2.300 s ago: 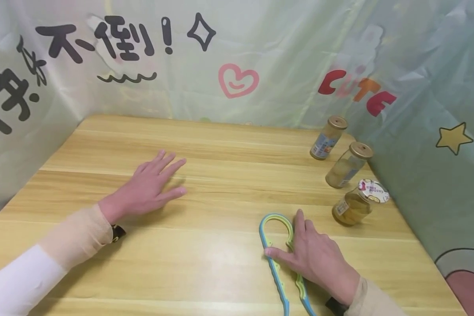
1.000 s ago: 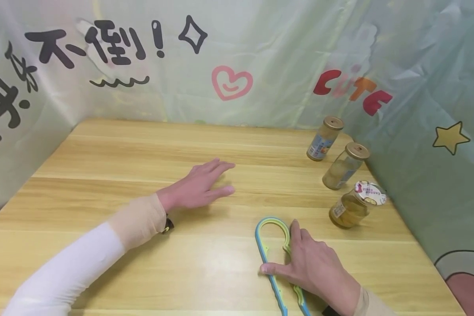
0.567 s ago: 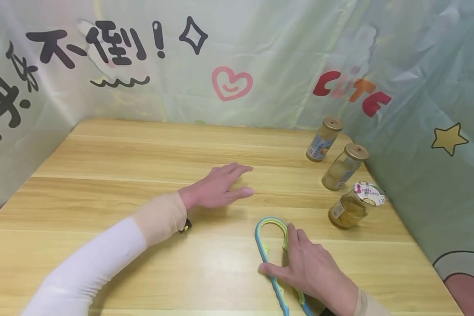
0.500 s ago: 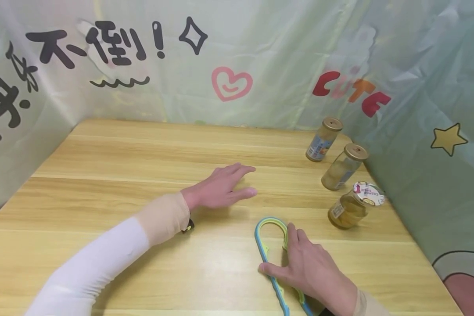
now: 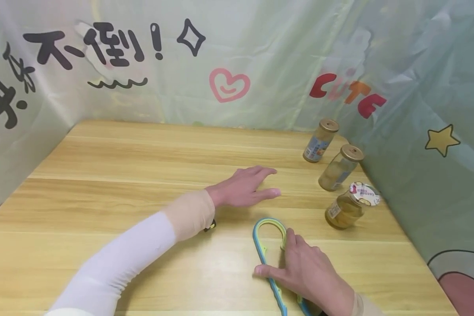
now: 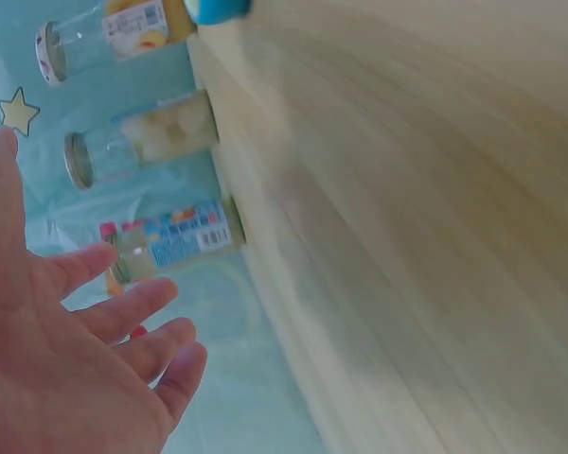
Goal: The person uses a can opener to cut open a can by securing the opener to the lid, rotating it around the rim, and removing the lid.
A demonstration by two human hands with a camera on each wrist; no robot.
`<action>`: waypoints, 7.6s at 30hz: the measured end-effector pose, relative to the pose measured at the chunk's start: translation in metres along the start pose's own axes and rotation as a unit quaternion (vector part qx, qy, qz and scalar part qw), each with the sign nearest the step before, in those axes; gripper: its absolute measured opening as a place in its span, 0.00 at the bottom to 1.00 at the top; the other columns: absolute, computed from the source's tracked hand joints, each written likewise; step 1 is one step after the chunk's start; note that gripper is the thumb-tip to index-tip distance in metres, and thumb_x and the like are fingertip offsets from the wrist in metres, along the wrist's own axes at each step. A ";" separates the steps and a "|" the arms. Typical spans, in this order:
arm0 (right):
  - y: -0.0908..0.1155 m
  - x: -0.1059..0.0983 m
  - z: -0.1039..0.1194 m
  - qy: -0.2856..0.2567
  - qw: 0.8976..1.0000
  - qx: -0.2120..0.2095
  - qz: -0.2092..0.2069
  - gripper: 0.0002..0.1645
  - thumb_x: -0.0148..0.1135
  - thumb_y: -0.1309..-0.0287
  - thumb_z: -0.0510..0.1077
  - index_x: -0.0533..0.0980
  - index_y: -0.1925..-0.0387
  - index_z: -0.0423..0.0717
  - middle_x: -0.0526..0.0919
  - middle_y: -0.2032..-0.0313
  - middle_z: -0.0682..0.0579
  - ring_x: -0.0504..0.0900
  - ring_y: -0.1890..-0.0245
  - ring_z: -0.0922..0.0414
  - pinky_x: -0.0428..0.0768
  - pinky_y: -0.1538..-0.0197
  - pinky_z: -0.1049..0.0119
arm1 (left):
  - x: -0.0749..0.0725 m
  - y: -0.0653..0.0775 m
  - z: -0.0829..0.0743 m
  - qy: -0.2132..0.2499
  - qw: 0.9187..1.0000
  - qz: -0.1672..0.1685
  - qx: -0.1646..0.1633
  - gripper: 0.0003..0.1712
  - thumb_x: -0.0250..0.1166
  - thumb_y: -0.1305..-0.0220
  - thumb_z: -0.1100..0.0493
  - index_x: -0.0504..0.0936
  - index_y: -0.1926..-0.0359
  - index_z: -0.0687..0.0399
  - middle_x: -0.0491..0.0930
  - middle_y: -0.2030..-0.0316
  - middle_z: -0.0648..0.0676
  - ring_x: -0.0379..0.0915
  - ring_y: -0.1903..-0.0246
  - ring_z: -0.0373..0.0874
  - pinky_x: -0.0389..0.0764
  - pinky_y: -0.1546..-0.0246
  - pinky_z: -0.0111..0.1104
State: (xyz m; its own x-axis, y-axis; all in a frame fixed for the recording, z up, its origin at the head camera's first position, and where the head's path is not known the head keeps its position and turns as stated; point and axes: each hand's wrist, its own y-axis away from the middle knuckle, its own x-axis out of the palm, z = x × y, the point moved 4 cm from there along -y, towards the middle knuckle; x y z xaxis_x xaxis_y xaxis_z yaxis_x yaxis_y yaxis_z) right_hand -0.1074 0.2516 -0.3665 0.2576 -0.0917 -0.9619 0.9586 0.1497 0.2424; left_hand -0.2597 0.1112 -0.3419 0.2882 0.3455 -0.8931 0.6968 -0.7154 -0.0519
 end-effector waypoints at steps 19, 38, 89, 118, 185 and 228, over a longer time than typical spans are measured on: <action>0.002 0.003 0.000 0.015 1.000 0.022 0.004 0.79 0.45 0.68 0.91 0.58 0.36 0.27 0.76 0.79 0.51 0.75 0.80 0.58 0.74 0.78 0.60 | 0.019 -0.043 -0.065 0.049 0.999 0.017 -0.013 0.49 0.45 0.45 0.18 0.55 0.29 0.35 0.62 0.36 0.38 0.60 0.37 0.35 0.61 0.37 0.34; 0.002 0.004 -0.001 -0.017 1.000 0.021 0.000 0.75 0.48 0.65 0.89 0.59 0.35 0.29 0.69 0.86 0.56 0.69 0.86 0.60 0.68 0.83 0.64 | 0.036 -0.084 -0.101 0.206 0.978 0.000 -0.034 0.43 0.63 0.45 0.32 0.60 0.35 0.42 0.68 0.42 0.39 0.67 0.47 0.30 0.70 0.51 0.22; 0.010 0.003 0.000 -0.001 0.999 0.048 -0.014 0.46 0.46 0.63 0.89 0.67 0.82 0.49 0.67 0.90 0.55 0.66 0.90 0.58 0.66 0.84 0.63 | 0.062 -0.124 -0.134 0.247 0.966 0.055 -0.044 0.39 0.72 0.51 0.39 0.64 0.41 0.37 0.70 0.53 0.34 0.68 0.54 0.25 0.67 0.57 0.17; 0.011 0.004 0.001 0.009 0.999 0.043 -0.016 0.70 0.45 0.64 0.89 0.69 0.48 0.27 0.67 0.91 0.55 0.65 0.89 0.60 0.65 0.83 0.64 | 0.060 -0.111 -0.123 0.243 0.968 0.059 -0.010 0.30 0.71 0.48 0.43 0.69 0.47 0.40 0.74 0.60 0.36 0.70 0.57 0.26 0.67 0.57 0.17; 0.010 0.009 0.003 -0.011 1.000 0.029 -0.005 0.57 0.50 0.60 0.86 0.67 0.57 0.35 0.67 0.86 0.52 0.66 0.86 0.57 0.65 0.81 0.63 | -0.004 0.017 0.023 0.358 0.933 0.015 -0.002 0.28 0.69 0.44 0.51 0.70 0.43 0.44 0.80 0.53 0.45 0.75 0.53 0.35 0.73 0.49 0.29; 0.010 0.006 0.009 -0.013 0.999 0.042 -0.028 0.45 0.59 0.57 0.78 0.67 0.61 0.41 0.65 0.87 0.54 0.64 0.89 0.59 0.60 0.84 0.66 | -0.038 0.119 0.095 0.339 0.940 0.017 -0.033 0.29 0.68 0.46 0.53 0.71 0.43 0.48 0.78 0.51 0.46 0.72 0.50 0.41 0.69 0.42 0.37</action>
State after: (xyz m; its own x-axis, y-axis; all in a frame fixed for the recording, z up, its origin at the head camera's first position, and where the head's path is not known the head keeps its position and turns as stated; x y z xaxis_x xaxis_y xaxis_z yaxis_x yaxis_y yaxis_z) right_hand -0.0956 0.2439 -0.3690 0.2055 -0.1229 -0.9709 0.9780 0.0609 0.1993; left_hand -0.2504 -0.0447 -0.3566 0.6481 0.6460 -0.4034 0.7119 -0.7020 0.0196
